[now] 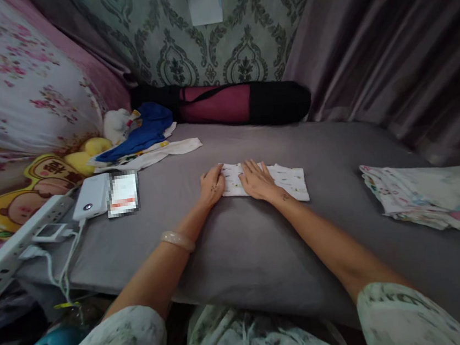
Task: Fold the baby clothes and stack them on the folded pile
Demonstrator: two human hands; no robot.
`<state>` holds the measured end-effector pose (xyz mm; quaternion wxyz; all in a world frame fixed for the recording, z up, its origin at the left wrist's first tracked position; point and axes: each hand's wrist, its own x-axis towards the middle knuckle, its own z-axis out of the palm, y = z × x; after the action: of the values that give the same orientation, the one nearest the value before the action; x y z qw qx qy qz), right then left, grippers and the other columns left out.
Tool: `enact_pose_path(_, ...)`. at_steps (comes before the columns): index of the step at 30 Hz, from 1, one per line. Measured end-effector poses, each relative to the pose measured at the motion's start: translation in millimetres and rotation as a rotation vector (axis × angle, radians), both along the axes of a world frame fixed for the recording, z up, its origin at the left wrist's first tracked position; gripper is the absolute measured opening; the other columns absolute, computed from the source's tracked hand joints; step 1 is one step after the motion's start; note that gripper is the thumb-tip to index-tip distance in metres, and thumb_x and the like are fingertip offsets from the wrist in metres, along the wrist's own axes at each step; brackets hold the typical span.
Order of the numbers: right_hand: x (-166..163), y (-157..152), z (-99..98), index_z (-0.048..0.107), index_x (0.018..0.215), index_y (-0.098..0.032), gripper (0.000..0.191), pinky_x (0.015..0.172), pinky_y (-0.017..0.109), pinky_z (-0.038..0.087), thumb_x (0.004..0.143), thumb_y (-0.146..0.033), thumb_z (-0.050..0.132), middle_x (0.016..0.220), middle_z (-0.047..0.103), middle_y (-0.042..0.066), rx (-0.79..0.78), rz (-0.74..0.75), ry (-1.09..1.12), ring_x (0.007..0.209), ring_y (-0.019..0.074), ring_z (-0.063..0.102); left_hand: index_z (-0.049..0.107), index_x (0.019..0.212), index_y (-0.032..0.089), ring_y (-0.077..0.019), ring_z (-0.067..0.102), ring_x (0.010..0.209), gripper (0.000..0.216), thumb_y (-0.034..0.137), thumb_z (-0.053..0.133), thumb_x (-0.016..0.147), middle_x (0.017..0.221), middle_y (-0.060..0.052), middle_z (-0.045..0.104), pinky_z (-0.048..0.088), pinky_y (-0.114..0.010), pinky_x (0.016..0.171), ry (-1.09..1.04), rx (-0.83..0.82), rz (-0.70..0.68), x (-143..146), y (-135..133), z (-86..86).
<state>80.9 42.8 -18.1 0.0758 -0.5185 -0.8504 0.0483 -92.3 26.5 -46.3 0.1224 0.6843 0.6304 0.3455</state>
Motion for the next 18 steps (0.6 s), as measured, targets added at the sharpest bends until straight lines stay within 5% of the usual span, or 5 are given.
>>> enact_pose_path(9,-25,-3,-16.9,0.034,0.144,-0.003,0.061,0.114,0.042,0.014,0.097,-0.04,0.02,0.151,0.031,0.016,0.061,0.036,0.032,0.141,0.0259,0.021,0.054,0.124,0.015,-0.0207,0.051,0.121,0.044,0.015,0.033,0.086,0.129,-0.01,0.058,0.036,-0.038,0.107,-0.253,0.031,0.111,-7,4,-1.5)
enact_pose_path(18,-35,3,-6.8,0.032,0.145,-0.003,0.061,0.114,0.048,0.01,0.098,-0.039,0.019,0.153,0.027,0.016,0.015,0.038,0.007,0.142,0.0281,0.019,0.057,0.121,0.014,-0.0192,0.051,0.122,0.044,0.033,0.026,0.096,0.128,-0.011,0.059,0.037,-0.034,0.107,-0.363,0.038,0.135,-4,1,6.0)
